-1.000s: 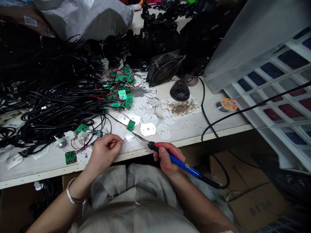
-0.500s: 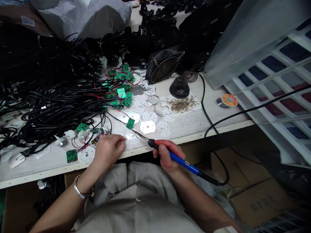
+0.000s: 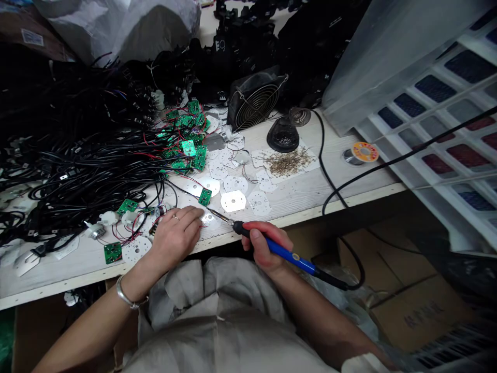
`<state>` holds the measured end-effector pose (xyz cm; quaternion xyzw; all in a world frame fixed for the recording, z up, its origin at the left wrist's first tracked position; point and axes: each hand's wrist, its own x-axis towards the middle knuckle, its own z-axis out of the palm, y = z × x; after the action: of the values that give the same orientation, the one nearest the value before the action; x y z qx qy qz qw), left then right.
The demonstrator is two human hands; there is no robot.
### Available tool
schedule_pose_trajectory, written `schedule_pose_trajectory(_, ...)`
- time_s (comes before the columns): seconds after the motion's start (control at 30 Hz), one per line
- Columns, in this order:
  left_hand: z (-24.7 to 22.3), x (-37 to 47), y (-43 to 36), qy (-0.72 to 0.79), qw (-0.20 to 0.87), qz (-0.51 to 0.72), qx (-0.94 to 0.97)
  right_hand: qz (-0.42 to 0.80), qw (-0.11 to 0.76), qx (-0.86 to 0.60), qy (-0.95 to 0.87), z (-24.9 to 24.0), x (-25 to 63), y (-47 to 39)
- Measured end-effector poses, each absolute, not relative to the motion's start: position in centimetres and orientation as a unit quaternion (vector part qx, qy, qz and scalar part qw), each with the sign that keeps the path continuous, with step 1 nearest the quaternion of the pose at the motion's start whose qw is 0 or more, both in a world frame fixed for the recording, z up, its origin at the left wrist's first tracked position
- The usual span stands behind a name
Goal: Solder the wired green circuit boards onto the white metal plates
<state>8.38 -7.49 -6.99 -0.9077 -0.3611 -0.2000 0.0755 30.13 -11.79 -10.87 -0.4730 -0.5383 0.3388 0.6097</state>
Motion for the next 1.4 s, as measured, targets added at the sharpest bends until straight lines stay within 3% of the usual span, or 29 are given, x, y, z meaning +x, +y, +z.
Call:
schedule_pose_trajectory(0.17,-7.7,8.2,-7.5,-0.373,0.036,-0.235,-0.897,0.32,0.543,-0.467,-0.62,-9.8,30.8,-11.3)
schedule_pose_trajectory(0.73,-8.4,8.3,-8.0,-0.435,0.037,-0.244,-0.866,0.27,0.501,-0.425,-0.704,-8.5,30.1,-10.4)
schedule_pose_trajectory(1.13,-8.3,8.4,-8.1,-0.443,0.033,-0.24,-0.863,0.291,0.488,-0.438,-0.697,-8.3,30.2,-10.4)
schedule_pose_trajectory(1.4,-8.4,8.4,-8.1,-0.446,0.022,-0.244,-0.861,0.35,0.525,-0.491,-0.601,-8.9,30.2,-10.7)
